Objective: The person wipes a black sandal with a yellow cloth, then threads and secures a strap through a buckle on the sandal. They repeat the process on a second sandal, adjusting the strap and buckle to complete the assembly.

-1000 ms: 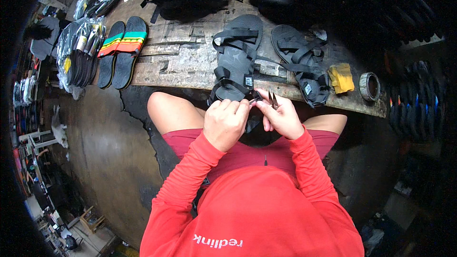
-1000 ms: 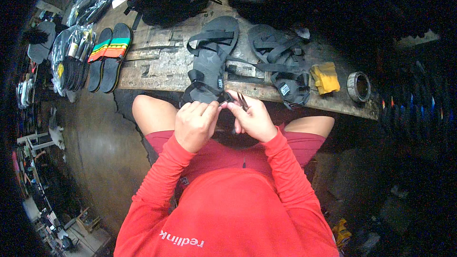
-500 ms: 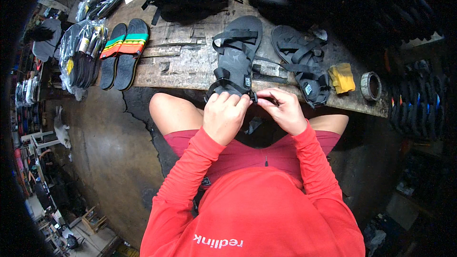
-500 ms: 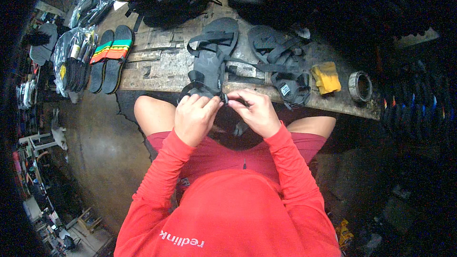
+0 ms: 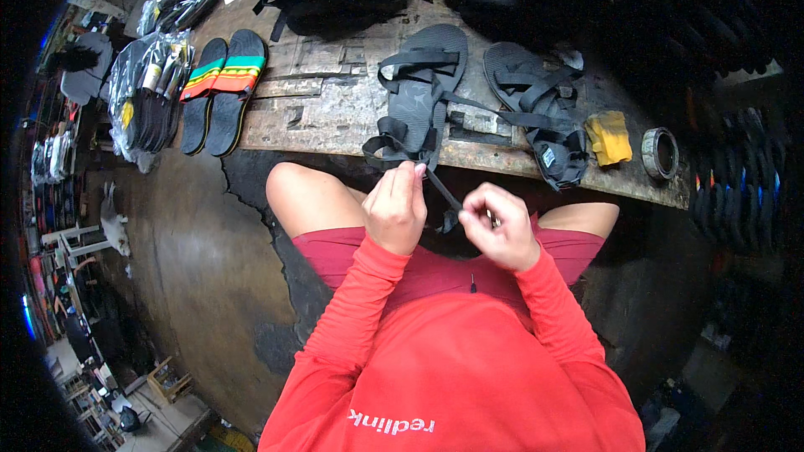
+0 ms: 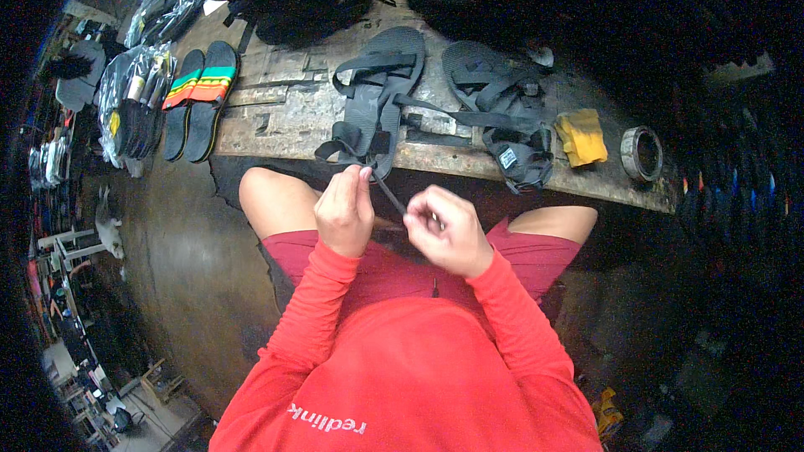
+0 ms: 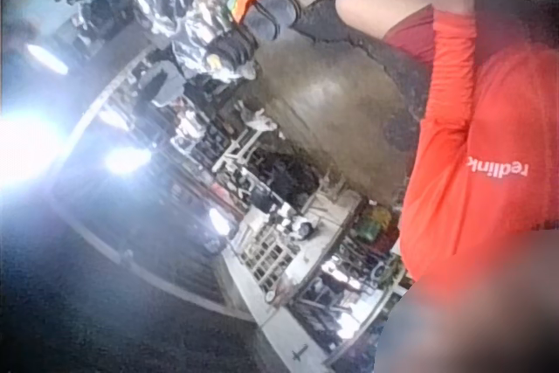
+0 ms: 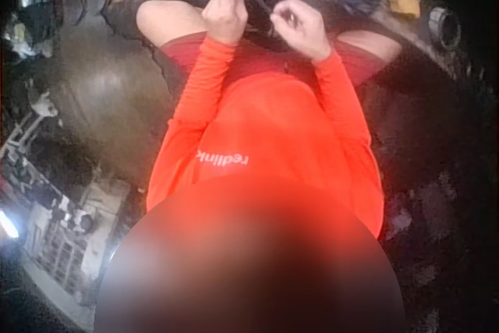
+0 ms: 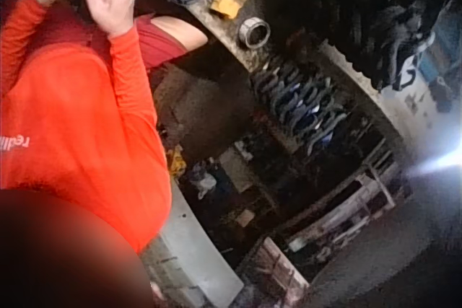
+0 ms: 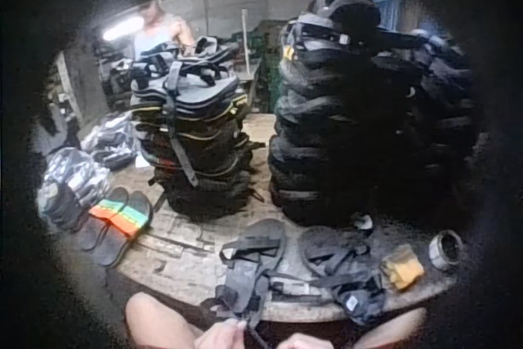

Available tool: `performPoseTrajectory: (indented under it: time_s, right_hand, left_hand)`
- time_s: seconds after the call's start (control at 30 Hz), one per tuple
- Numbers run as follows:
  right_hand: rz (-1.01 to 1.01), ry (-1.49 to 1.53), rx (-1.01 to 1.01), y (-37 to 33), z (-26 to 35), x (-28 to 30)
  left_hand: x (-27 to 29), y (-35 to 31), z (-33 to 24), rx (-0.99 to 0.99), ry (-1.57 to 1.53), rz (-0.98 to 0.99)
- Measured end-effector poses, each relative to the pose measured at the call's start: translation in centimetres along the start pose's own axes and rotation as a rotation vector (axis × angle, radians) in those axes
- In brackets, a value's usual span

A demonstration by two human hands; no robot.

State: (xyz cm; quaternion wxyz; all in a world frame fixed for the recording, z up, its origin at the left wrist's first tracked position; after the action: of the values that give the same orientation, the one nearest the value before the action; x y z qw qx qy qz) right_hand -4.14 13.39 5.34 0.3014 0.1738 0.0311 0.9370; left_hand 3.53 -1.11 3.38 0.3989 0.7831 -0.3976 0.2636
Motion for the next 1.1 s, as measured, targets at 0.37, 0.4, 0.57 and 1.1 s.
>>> performPoseTrajectory:
  time_s: [0.37, 0.4, 0.57, 1.1]
  right_hand:
    - [0.042, 0.106, -0.054, 1.6, -1.5, -1.5]
    - [-0.041, 0.053, -0.044, 1.6, -1.4, -1.0]
    - [-0.292, -0.145, 0.000, 2.0, -0.9, -0.7]
    - [-0.204, 0.084, -0.106, 2.8, -2.1, -1.0]
  left_hand:
    - [2.6, 0.5, -1.0, -0.047, 0.017, 0.079]
    - [2.8, 0.5, -0.8, -0.035, 0.002, 0.065]
    - [2.3, 0.8, -0.7, -0.087, -0.104, 0.084]
    - [1.5, 1.7, -0.4, -0.198, -0.314, 0.220]
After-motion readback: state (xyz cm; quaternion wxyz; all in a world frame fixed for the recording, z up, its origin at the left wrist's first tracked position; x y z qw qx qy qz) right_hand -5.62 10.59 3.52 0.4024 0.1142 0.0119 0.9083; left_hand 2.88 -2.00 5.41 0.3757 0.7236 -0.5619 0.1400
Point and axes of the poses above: each hand's wrist, its own y-axis towards the middle knuckle, its own x-axis out of the back of the hand, z = x × y, the point moved 6 cm from there along y, towards the middle knuckle, and after that the axes turned 10 degrees about z, right-handed, at the moved point
